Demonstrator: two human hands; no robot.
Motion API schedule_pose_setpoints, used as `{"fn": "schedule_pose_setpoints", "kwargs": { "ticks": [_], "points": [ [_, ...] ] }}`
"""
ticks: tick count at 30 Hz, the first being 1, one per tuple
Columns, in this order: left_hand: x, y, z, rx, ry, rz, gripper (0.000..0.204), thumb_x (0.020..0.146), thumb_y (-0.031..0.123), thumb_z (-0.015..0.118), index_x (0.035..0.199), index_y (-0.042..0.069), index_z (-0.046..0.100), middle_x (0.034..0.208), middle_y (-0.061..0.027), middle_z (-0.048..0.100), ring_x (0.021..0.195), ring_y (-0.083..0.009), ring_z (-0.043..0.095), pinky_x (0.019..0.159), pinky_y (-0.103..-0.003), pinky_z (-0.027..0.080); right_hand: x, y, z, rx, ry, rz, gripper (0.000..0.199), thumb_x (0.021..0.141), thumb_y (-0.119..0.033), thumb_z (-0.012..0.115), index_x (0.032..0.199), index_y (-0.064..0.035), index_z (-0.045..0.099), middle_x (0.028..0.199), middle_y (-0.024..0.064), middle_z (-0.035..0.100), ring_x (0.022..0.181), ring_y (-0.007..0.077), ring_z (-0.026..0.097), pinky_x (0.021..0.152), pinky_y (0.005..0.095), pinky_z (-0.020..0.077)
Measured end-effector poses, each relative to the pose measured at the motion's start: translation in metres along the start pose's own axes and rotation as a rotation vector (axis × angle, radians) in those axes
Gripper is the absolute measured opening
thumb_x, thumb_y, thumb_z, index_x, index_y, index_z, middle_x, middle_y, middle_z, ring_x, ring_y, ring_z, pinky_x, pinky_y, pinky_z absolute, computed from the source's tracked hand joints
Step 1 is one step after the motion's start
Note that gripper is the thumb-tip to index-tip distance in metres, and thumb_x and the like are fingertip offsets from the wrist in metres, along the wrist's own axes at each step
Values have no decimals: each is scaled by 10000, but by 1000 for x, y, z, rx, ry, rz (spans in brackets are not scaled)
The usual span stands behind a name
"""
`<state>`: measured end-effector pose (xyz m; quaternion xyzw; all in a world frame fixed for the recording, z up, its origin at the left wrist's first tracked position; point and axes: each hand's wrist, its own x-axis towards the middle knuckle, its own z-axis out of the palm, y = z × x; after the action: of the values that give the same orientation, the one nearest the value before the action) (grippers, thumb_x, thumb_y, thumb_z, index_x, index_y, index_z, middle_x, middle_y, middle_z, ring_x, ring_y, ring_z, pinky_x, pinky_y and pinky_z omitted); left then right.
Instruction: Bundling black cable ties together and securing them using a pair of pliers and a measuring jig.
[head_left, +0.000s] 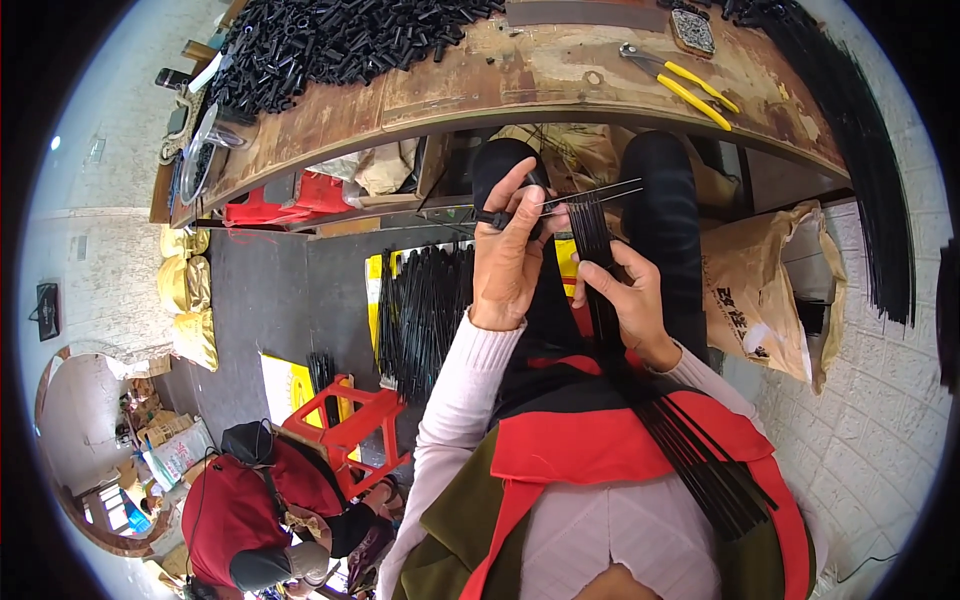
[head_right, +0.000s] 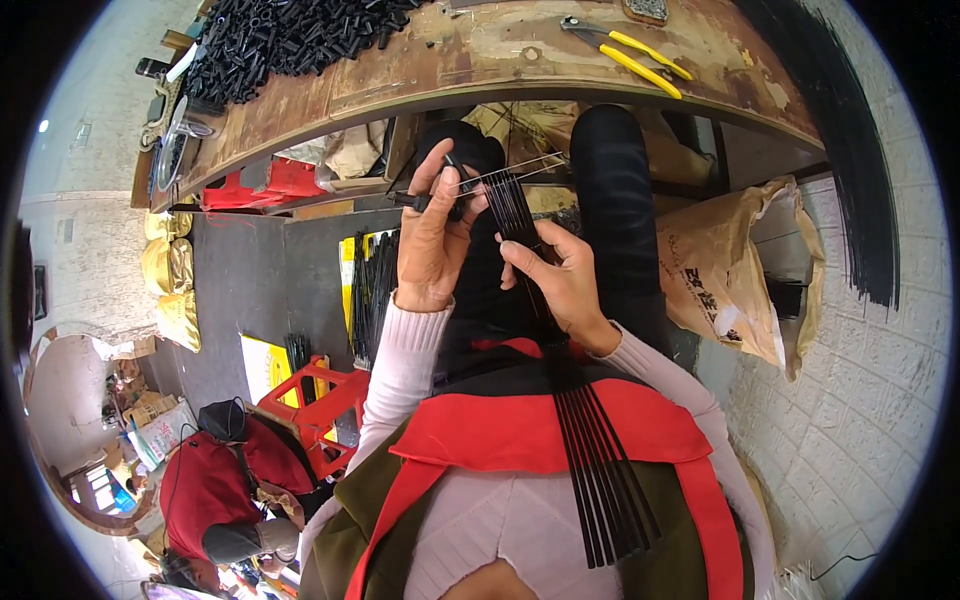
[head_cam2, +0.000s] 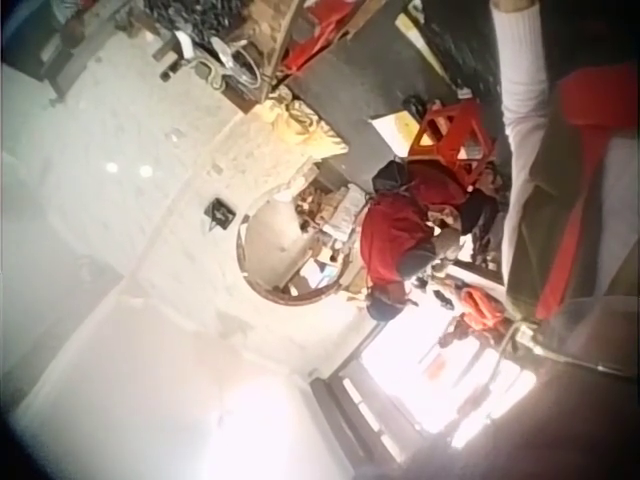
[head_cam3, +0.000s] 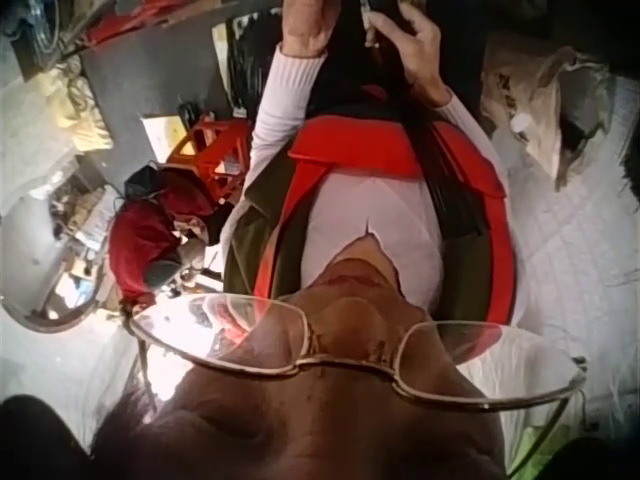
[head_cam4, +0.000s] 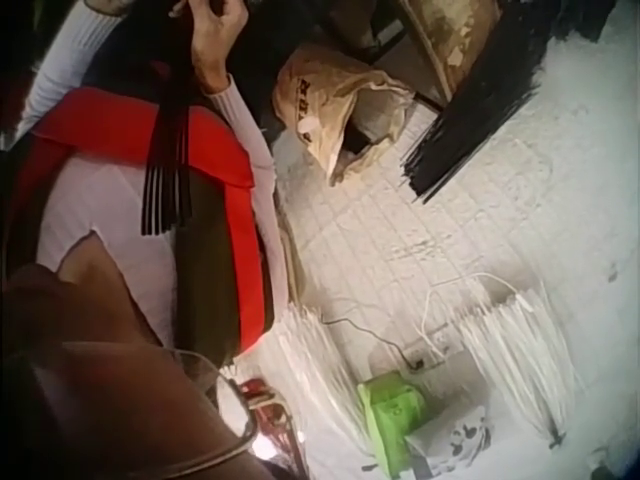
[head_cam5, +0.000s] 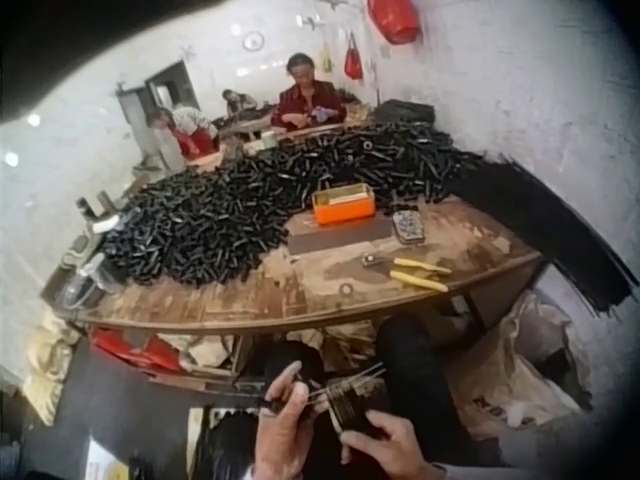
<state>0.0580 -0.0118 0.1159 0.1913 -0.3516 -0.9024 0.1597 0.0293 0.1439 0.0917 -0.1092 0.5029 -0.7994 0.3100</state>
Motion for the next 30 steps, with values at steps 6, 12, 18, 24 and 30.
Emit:
{"fn": "schedule_pose_setpoints", "kwargs": {
  "ticks": [6,12,18,24,30],
  "points": [
    [4,-3,-5,-2,19,0,289,912,103,682,1176,17,601,1008,-99,665,894,-199,672,776,-292,586,0,-1,1,13,1,6,184,909,-69,671,1033,62,635,789,63,631,645,119,604,607,244,500],
    [3,-3,-3,-36,20,-7,205,896,118,707,1054,6,637,1026,-91,666,902,-210,674,783,-287,584,0,-2,1,10,-4,9,195,911,-82,674,1036,63,635,787,59,628,648,117,603,608,243,499],
    [-1,1,7,20,79,-27,245,907,159,703,1077,-8,647,1049,-80,664,894,-192,666,802,-285,565,0,-1,0,6,-8,12,198,916,-93,673,1039,59,636,788,57,627,655,114,602,608,241,499],
    [-3,0,9,60,30,-27,302,924,200,687,1127,-20,649,1034,-77,665,895,-159,658,777,-270,549,0,-2,-1,3,-12,12,195,915,-93,674,1034,56,636,790,56,629,656,112,603,608,240,497],
    [-4,0,10,77,29,-49,290,934,198,675,1131,-14,652,958,-60,673,824,-131,644,737,-253,536,1,-2,-1,-5,-6,11,194,914,-94,675,1033,55,636,792,55,629,657,111,603,611,237,494]
  ]
}}
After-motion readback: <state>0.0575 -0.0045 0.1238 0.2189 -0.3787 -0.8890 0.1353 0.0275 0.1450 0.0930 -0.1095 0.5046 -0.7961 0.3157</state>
